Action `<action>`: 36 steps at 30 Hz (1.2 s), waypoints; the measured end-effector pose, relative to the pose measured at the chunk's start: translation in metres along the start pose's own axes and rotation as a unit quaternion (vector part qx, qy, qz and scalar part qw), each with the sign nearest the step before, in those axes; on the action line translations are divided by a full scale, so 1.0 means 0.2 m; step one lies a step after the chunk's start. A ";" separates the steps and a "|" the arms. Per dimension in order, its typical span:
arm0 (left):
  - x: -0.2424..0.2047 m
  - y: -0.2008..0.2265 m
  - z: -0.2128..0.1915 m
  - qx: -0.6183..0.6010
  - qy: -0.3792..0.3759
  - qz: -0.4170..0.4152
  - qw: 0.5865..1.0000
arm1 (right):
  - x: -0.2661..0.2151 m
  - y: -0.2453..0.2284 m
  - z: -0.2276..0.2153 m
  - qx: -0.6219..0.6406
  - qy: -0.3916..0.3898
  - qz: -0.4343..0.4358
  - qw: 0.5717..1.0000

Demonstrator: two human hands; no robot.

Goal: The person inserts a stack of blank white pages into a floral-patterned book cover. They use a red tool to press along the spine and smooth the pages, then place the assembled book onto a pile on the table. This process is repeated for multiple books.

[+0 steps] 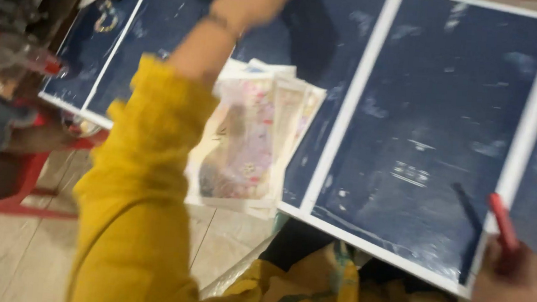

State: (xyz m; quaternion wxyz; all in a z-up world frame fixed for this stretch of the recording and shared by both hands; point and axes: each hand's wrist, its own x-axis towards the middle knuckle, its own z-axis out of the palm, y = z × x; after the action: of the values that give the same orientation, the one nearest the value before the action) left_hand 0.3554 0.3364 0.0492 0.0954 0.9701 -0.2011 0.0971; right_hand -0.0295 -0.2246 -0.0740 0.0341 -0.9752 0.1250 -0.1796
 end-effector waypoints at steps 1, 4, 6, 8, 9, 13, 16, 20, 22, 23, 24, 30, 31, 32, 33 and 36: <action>0.02 0.14 0.09 -0.034 0.001 0.040 0.999 | -0.02 0.05 0.03 -0.079 0.093 -0.074 0.990; -0.18 0.77 0.17 -0.102 0.038 0.293 0.950 | -0.02 0.18 0.25 -0.126 0.114 -0.053 0.984; -0.52 1.26 0.03 -0.175 -0.056 0.187 0.965 | 0.02 0.10 0.14 -0.069 0.106 -0.043 0.991; -0.84 1.62 0.02 -0.241 -0.157 0.080 0.954 | 0.05 0.06 0.07 -0.012 0.098 -0.036 0.994; -1.00 1.71 0.10 -0.168 -0.128 0.181 0.961 | 0.05 0.08 0.03 0.130 0.052 0.008 0.990; -1.45 1.90 0.30 -0.154 -0.065 0.270 0.948 | -0.01 0.13 -0.13 0.351 0.018 0.066 0.934; -1.59 1.92 0.33 -0.238 -0.019 0.246 0.939 | -0.14 -0.03 -0.42 0.351 -0.035 0.063 0.934; -1.73 1.94 0.30 -0.354 0.039 0.119 0.927 | -0.22 -0.31 -0.48 0.462 -0.046 -0.083 0.882; -1.78 1.95 0.24 -0.464 0.118 -0.060 0.876 | -0.26 -0.44 -0.47 0.402 -0.114 -0.172 0.892; -1.80 1.94 0.23 -0.462 0.121 -0.060 0.876 | -0.27 -0.49 -0.42 0.403 -0.112 -0.176 0.891; -1.81 1.93 0.22 -0.503 0.106 -0.112 0.850 | -0.29 -0.53 -0.37 0.299 -0.114 -0.212 0.923; -1.87 1.83 0.30 -0.602 0.035 -0.241 0.760 | -0.25 -0.60 -0.28 0.190 -0.144 -0.253 0.938; -1.88 1.82 0.31 -0.629 0.018 -0.264 0.731 | -0.25 -0.59 -0.27 0.232 -0.165 -0.231 0.930; -1.85 1.82 0.30 -0.629 0.020 -0.264 0.731 | -0.25 -0.59 -0.24 0.233 -0.164 -0.233 0.930; -1.82 1.83 0.29 -0.624 0.026 -0.238 0.744 | -0.26 -0.58 -0.22 0.234 -0.146 -0.218 0.936; -1.71 1.87 0.31 -0.610 0.051 -0.201 0.765 | -0.27 -0.53 -0.14 0.251 -0.092 -0.200 0.943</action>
State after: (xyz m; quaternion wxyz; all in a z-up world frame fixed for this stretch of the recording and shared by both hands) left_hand -0.0956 0.1118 -0.0324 0.6941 0.7195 -0.0129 -0.0180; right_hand -0.0627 -0.1088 -0.0546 0.2526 -0.9521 -0.1257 -0.1182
